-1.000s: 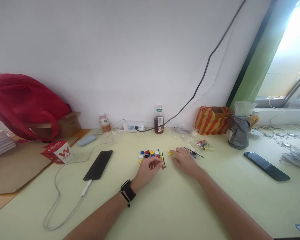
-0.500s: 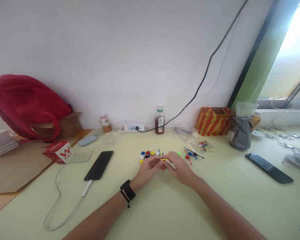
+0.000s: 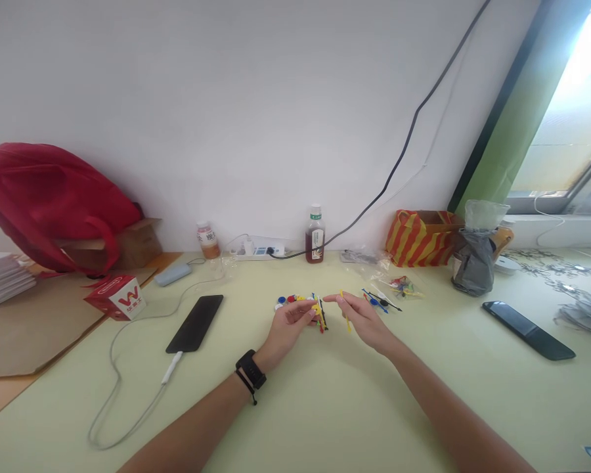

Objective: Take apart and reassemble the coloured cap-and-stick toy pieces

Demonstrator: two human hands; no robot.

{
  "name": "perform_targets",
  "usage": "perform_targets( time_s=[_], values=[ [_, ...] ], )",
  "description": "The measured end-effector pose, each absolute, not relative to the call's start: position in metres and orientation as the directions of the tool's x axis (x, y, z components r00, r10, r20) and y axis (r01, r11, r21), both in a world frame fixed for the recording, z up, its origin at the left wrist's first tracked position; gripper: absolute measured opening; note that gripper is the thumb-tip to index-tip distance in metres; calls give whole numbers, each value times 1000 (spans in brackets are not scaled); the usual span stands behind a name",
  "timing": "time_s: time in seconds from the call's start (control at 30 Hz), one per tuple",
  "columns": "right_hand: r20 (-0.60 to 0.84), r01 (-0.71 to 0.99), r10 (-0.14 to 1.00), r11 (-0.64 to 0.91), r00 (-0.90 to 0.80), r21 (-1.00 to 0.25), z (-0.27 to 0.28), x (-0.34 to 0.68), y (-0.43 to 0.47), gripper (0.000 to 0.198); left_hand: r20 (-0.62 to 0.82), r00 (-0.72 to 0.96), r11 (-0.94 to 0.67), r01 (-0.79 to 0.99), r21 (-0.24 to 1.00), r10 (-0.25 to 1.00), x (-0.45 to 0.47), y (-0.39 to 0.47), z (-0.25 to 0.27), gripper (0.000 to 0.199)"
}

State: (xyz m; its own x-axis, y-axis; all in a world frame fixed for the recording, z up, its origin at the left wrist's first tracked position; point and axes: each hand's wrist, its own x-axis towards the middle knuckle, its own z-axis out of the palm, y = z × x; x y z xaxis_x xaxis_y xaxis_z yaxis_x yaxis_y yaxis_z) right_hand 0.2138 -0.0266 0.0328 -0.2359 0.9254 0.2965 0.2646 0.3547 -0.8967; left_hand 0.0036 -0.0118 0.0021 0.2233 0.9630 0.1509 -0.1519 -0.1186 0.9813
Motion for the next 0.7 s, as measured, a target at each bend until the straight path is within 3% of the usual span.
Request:
perform_targets(
  time_s=[0.2,0.47,0.7],
  values=[
    [154,-60,949,142,-276,-988,25,216,-19,41,136,240,-101,-152,983,961,4,-12,-1,43],
    [169,-102,905,140,-390,-985,30,208,-26,36,129,299,-66,-212,975,946,3,-15,6,41],
    [234,-116,894,205,-381,-972,23,202,-26,36,212,330,-164,-167,972,920,6,-18,5,34]
  ],
)
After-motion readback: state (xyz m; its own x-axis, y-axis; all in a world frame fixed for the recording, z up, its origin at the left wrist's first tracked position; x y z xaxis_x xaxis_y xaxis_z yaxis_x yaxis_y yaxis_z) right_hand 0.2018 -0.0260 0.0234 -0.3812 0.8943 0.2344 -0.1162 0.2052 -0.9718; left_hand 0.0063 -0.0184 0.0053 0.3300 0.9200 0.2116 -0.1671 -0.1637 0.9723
